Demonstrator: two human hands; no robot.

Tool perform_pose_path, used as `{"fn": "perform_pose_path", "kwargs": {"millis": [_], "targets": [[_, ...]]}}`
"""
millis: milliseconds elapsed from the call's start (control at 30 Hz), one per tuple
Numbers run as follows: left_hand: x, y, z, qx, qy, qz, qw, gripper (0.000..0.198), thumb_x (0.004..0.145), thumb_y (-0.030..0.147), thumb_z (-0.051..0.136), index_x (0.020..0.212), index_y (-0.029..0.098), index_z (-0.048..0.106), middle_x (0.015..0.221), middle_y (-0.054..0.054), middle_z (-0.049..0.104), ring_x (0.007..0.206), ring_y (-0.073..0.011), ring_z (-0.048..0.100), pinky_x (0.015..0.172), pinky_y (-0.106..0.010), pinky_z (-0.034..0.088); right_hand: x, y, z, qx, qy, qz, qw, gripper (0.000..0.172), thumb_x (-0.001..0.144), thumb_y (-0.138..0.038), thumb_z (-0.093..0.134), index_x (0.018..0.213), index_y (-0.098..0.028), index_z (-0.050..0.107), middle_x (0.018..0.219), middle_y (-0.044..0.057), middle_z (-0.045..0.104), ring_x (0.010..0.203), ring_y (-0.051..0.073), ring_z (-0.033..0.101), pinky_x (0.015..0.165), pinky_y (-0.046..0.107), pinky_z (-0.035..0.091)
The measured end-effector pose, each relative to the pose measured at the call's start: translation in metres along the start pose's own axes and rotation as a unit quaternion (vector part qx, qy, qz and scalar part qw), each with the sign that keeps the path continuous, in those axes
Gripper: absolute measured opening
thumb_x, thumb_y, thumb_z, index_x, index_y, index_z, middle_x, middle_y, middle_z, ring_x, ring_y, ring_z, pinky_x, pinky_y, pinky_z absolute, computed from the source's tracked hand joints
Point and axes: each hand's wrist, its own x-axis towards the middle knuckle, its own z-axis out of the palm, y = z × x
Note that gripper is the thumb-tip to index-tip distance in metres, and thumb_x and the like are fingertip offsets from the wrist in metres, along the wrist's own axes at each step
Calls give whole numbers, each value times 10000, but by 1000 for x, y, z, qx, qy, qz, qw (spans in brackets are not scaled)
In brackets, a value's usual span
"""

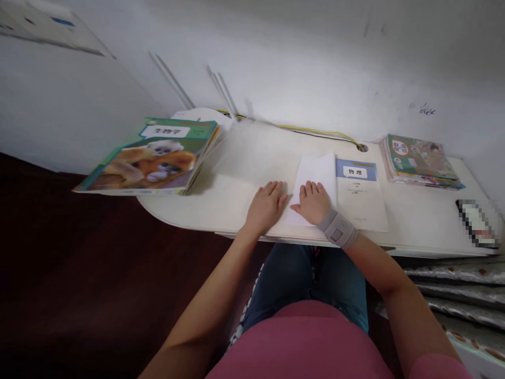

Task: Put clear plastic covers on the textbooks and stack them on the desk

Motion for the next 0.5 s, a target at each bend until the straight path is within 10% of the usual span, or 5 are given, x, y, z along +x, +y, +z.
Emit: {"fn": "perform_pose_path", "kwargs": {"millis": [500], "targets": [[-3, 4, -7, 11, -50, 45, 998, 528, 926, 473, 399, 1391, 232, 466, 1466, -78, 443, 1399, -382, 268, 1111, -586, 208, -1, 3, -21, 2, -22, -56, 998, 482, 955, -383, 391, 1232, -23, 554, 1271, 253, 571, 1137, 314, 563, 928, 416, 424]]}}
